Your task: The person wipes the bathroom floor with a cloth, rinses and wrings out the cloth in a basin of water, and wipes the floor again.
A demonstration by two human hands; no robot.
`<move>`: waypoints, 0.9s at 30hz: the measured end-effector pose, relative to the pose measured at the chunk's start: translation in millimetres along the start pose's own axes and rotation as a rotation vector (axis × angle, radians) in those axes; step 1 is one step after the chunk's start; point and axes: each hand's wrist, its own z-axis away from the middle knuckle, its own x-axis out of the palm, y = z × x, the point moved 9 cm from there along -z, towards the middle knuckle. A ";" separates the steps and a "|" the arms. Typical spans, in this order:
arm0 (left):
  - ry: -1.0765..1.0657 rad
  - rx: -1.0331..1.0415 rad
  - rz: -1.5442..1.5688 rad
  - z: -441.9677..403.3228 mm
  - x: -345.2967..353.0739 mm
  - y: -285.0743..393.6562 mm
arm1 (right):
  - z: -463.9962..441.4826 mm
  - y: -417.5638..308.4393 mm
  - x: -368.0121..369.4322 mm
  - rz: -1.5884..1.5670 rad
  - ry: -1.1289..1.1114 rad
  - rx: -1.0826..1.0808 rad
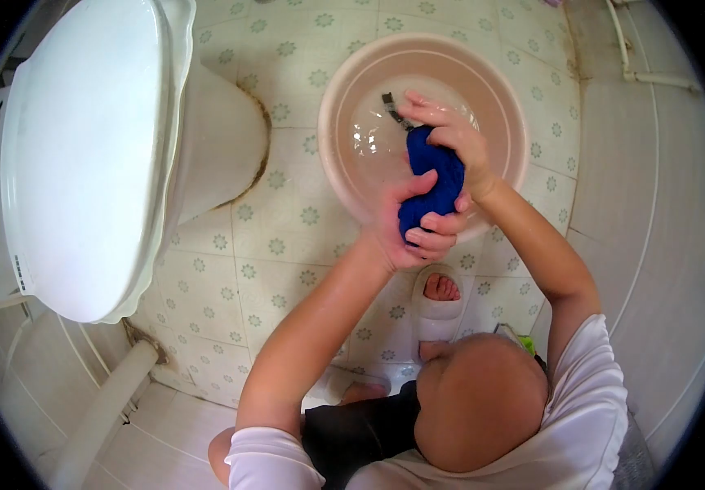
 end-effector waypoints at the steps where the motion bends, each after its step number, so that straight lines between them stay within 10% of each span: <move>1: -0.038 -0.009 0.012 -0.2 0.2 -0.8 | -0.9 0.9 0.7 -0.075 -0.049 0.034; 8: 0.359 0.043 -0.144 10.7 -14.9 19.5 | -5.3 6.6 5.3 0.083 -0.201 0.288; 17: 1.432 0.361 -1.414 64.6 -30.3 117.6 | 17.8 25.5 27.0 0.671 -0.599 0.425; 27: 1.647 0.392 -2.413 47.5 17.9 132.1 | 49.3 48.6 33.9 0.525 -0.601 0.805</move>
